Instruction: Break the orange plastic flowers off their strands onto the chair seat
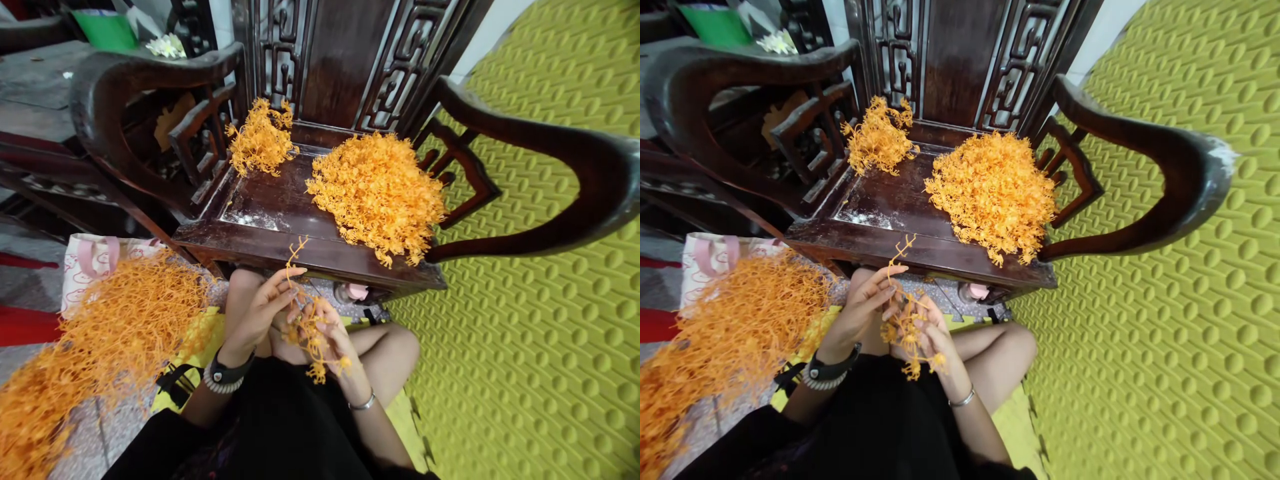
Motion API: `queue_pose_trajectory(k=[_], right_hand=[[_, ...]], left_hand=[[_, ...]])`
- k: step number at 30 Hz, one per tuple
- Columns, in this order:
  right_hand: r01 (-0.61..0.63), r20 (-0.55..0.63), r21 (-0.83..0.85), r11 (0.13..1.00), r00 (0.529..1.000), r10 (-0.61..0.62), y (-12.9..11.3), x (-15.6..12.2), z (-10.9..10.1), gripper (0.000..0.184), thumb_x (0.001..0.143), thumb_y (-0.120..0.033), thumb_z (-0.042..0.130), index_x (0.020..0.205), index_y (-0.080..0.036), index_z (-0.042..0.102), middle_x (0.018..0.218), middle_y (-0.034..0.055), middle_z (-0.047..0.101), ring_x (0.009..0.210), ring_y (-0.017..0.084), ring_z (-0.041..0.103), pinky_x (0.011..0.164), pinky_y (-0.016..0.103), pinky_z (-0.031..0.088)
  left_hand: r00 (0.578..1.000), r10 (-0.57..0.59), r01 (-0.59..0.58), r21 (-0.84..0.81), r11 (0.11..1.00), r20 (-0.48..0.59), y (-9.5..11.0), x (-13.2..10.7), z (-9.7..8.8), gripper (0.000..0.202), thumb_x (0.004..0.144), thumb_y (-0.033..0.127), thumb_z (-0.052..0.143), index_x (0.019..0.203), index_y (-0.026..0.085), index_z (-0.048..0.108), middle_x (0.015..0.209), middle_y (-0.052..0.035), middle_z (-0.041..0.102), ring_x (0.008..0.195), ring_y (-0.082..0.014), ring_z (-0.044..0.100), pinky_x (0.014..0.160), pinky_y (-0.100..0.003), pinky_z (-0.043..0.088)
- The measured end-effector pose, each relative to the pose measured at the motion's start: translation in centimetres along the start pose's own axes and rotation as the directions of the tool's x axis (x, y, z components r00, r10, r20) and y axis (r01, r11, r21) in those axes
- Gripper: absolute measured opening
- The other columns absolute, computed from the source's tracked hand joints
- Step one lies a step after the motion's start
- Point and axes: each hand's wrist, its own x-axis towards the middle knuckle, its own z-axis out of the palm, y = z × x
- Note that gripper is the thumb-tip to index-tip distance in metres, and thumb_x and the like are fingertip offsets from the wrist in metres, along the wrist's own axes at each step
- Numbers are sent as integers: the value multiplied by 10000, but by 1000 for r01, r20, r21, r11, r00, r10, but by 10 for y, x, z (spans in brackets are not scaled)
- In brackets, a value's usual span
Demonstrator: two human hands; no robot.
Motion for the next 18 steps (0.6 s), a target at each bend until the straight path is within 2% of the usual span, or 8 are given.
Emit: queue_pose_trajectory(k=[5, 7, 9, 11, 13, 16, 18], right_hand=[[-34, -47, -9, 999, 998, 34, -3, 1, 7, 374, 651, -240, 696, 1018, -267, 630, 878, 2, 645, 717, 166, 576, 693, 291, 478], [-35, -24, -67, 997, 999, 33, -7, 2, 8, 276, 682, -266, 708, 954, -246, 666, 850, 6, 649, 713, 155, 576, 708, 282, 479], [-25, -16, -150, 988, 1000, 23, -11, 2, 8, 142, 730, -309, 713, 827, -211, 678, 751, 2, 626, 640, 124, 546, 655, 245, 463], [-25, -46, -192, 981, 999, 17, -12, 2, 8, 165, 755, -348, 715, 755, -190, 666, 693, -7, 598, 591, 98, 515, 600, 213, 437], [-28, -85, -194, 981, 996, 12, -11, 3, 9, 192, 763, -372, 716, 767, -188, 664, 697, -12, 590, 589, 88, 509, 589, 198, 425], [-32, -82, -162, 986, 996, 19, -7, 4, 10, 218, 742, -388, 735, 779, -190, 653, 701, -15, 578, 590, 88, 501, 588, 201, 422], [-57, -66, -166, 985, 997, 46, -5, 5, 10, 238, 721, -386, 750, 750, -180, 635, 647, -25, 543, 544, 78, 459, 538, 194, 387]], left_hand=[[995, 27, -30, -26, 999, -92, -6, 0, 5, 310, 872, 244, 612, 1177, 223, 562, 774, 25, 566, 466, -12, 423, 462, -151, 304], [994, 18, -21, -33, 999, -104, -7, 0, 5, 315, 864, 253, 622, 1171, 214, 562, 777, 19, 574, 474, -21, 437, 463, -157, 314], [994, -2, -6, -72, 997, -113, -7, -1, 5, 337, 852, 250, 634, 1178, 209, 560, 772, 19, 578, 486, -34, 454, 476, -166, 348], [990, -31, 9, -162, 987, -135, -5, -2, 4, 360, 833, 223, 651, 1183, 209, 568, 756, 26, 573, 505, -39, 466, 500, -164, 384], [984, -80, 33, -284, 958, -157, -4, -3, 2, 404, 803, 170, 669, 1194, 215, 578, 773, 26, 584, 553, -44, 498, 571, -164, 438], [977, -154, 73, -447, 891, -150, -5, -6, -4, 479, 786, 129, 654, 1244, 235, 563, 849, 11, 622, 657, -67, 561, 703, -198, 490], [976, -146, 46, -508, 860, -160, -8, -8, -8, 457, 794, 131, 630, 1240, 220, 576, 939, -12, 651, 699, -78, 572, 734, -210, 496]])
